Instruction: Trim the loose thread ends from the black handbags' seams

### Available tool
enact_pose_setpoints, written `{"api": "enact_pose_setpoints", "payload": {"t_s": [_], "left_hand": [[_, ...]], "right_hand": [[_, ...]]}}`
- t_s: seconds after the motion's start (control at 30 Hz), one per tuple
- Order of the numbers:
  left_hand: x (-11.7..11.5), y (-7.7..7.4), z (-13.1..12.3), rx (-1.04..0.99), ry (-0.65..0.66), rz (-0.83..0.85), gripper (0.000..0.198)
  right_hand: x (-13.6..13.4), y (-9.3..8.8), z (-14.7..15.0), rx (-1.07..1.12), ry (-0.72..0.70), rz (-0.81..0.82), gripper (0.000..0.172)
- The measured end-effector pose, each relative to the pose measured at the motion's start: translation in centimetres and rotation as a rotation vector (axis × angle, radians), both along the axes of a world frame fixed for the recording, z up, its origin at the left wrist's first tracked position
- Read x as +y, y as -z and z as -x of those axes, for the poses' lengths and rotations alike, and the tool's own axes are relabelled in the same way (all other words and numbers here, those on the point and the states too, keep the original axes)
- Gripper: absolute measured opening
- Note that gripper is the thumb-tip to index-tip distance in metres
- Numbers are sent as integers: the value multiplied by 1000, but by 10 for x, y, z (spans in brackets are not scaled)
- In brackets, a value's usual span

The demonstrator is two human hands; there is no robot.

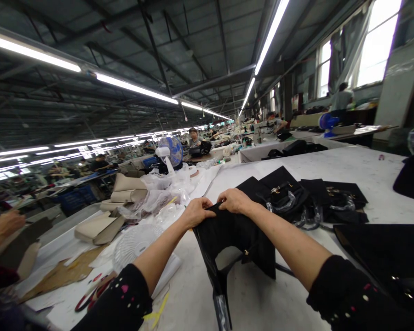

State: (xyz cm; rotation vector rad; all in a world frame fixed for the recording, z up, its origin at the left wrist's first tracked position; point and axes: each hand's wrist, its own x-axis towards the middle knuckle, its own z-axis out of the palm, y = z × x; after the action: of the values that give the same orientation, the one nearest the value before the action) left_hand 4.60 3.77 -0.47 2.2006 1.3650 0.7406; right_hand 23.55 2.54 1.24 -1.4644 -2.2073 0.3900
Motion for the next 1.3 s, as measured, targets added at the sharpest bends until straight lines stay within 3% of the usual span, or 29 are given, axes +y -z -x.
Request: {"api": "enact_pose_setpoints", "payload": {"t_s": [0.2,0.37,0.53,0.73,0.83,1.1,1.3], "left_hand": [[-1,-7,3,0,46,16,18],[4,-11,6,-15,149,158,22],[15,-1,3,-72,60,154,15],[18,5,5,-93,18,140,19],[16,5,4,-41,-20,83,23],[-4,-14,-4,294,7,-166,21],[-30,-20,-11,451,20,-331,18]], "right_hand": [[-10,-2,7,-104,34,-72,16],[-13,-9,-6,-154,132,-1,15],[-10,-6,-13,-171,177,-8,17],[-8,1,-11,-122,91,-27,20],[-6,2,-9,-114,7,-69,22],[-18,2,1,-354,78,-202,25],[-28,0,7,-498,4,-277,26]]}}
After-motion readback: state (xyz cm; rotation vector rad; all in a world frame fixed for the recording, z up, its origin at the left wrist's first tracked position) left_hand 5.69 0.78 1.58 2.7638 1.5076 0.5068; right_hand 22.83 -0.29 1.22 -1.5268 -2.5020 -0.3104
